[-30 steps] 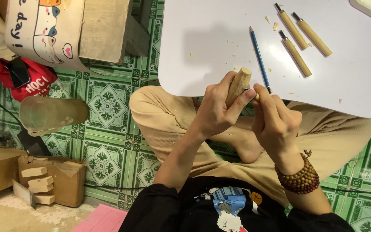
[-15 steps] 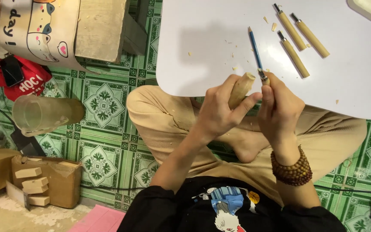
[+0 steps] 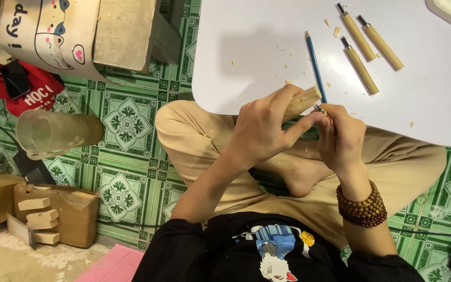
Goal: Carving a small piece of wood using hand chisels and marking it with a pencil for precision.
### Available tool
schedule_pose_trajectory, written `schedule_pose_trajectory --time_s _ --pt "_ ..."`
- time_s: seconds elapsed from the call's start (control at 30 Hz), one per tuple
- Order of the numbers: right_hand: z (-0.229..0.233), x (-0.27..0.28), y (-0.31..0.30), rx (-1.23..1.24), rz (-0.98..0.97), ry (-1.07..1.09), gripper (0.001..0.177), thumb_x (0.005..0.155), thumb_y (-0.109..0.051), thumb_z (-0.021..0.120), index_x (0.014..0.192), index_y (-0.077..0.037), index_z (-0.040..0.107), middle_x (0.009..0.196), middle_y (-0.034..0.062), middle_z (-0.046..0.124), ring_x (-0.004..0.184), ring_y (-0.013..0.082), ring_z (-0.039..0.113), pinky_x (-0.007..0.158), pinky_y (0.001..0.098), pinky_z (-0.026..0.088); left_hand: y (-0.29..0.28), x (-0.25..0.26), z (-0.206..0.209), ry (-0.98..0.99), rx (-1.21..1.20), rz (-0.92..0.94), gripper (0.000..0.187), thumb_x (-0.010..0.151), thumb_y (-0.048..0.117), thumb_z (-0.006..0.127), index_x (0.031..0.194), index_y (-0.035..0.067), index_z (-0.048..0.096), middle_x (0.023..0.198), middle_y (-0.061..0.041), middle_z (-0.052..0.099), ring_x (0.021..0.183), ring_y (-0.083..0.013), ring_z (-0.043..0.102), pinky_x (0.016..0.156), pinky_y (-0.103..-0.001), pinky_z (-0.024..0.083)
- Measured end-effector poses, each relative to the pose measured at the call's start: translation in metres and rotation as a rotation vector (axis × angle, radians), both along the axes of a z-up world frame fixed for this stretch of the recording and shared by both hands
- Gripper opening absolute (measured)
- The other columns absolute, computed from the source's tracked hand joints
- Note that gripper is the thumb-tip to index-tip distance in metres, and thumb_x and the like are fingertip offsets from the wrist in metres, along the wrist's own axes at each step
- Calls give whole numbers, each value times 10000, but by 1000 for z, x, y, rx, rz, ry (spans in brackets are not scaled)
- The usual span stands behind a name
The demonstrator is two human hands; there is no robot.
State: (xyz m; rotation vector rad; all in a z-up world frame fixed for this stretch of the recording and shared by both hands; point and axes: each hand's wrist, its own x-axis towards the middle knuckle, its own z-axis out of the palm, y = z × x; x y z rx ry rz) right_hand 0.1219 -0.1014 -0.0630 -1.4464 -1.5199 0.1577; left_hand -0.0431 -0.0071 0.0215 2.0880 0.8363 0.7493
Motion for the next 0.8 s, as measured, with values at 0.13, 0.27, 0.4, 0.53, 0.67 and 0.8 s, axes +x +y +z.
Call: schedule_pose_trajectory --time_s 0.13,0.27,0.4,0.53,0.67,0.8 --pt "-4 2 -3 -20 5 -10 236 1114 -220 548 1076 -45 703 590 46 511 557 388 580 615 352 507 -1 -1 -1 31 38 9 306 944 421 638 1065 150 560 794 -80 653 769 -357 744 702 -514 589" --pt "-2 4 -5 -41 49 23 229 1108 -206 535 1067 -51 698 571 24 529 527 329 578 604 327 498 -1 -2 -1 27 27 -33 283 957 398 626 1073 150 551 784 -83 653 787 -372 741 708 -538 584" --pt "13 -1 -5 -61 59 0 240 1111 -179 505 1114 -41 702 603 56 540 571 404 573 608 322 494 1 -5 1 11 -12 -110 249 1002 379 581 1157 195 516 746 -62 613 763 -360 740 720 -519 590" --pt "20 -2 -6 -54 53 -30 183 1092 -142 587 1076 -21 723 618 72 553 605 429 613 604 356 503 4 -3 -8 -17 -12 -128 227 1012 378 554 1138 192 528 765 -68 615 777 -357 737 703 -505 591" --pt "24 -4 -7 -46 19 -99 203 1110 -153 572 1108 -14 720 671 95 575 627 425 620 617 389 518 4 -5 -10 -53 -77 -175 221 1034 351 536 1178 189 495 761 -75 610 774 -368 736 699 -499 592" --pt "29 -5 -8 -56 -9 -159 244 1121 -199 557 1136 -21 724 682 105 585 643 421 639 627 395 520 2 -5 -13 -38 -23 -122 247 1017 376 557 1148 172 512 763 -96 640 758 -362 740 694 -502 593"
